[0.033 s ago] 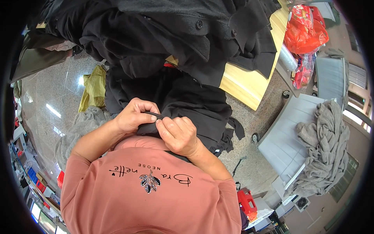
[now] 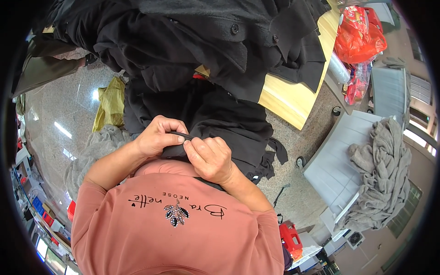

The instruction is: Button and inspect black garments on a sewing factory floor.

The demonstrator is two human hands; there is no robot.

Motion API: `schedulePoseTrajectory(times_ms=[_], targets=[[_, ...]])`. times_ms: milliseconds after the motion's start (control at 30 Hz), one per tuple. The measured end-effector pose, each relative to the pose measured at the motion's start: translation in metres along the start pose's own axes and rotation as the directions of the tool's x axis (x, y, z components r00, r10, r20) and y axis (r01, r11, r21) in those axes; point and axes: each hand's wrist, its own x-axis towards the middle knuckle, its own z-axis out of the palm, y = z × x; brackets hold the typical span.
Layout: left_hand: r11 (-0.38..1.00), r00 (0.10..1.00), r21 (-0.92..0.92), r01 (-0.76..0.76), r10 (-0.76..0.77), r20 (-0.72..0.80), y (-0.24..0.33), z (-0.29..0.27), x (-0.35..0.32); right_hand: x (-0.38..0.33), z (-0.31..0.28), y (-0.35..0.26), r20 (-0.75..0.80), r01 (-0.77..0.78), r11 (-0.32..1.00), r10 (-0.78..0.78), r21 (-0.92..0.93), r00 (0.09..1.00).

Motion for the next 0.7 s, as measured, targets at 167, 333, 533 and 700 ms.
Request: schedulePoseTrajectory(times_ms=[167, 333, 533, 700], targets=[[0.992, 0.998, 0.105, -0.065, 0.065, 0.004, -0.0015, 0.0025, -0.0048, 0.0015, 0.0002, -0.0021, -0.038, -0.046, 0.998, 0.048, 0.044, 0.998], [0.957, 0.991, 0.260, -0.127, 0.135, -0.015, -0.0023, 0.0049, -0.0051, -0.0020, 0.0021, -0.0010, -0.034, -0.173, 0.957, 0.186, 0.232, 0.982], [0.921, 0.986, 0.360, -0.146, 0.164, -0.021, 0.0023, 0.0066, -0.0017, -0.0020, -0.0007, 0.0037, 0.063, -0.214, 0.943, 0.205, 0.256, 0.977], [0.934, 0.988, 0.336, -0.119, 0.145, -0.053, -0.0061, 0.0012, -0.0020, -0.0018, 0.0035, 0.0064, 0.125, -0.270, 0.904, 0.242, 0.332, 0.962]])
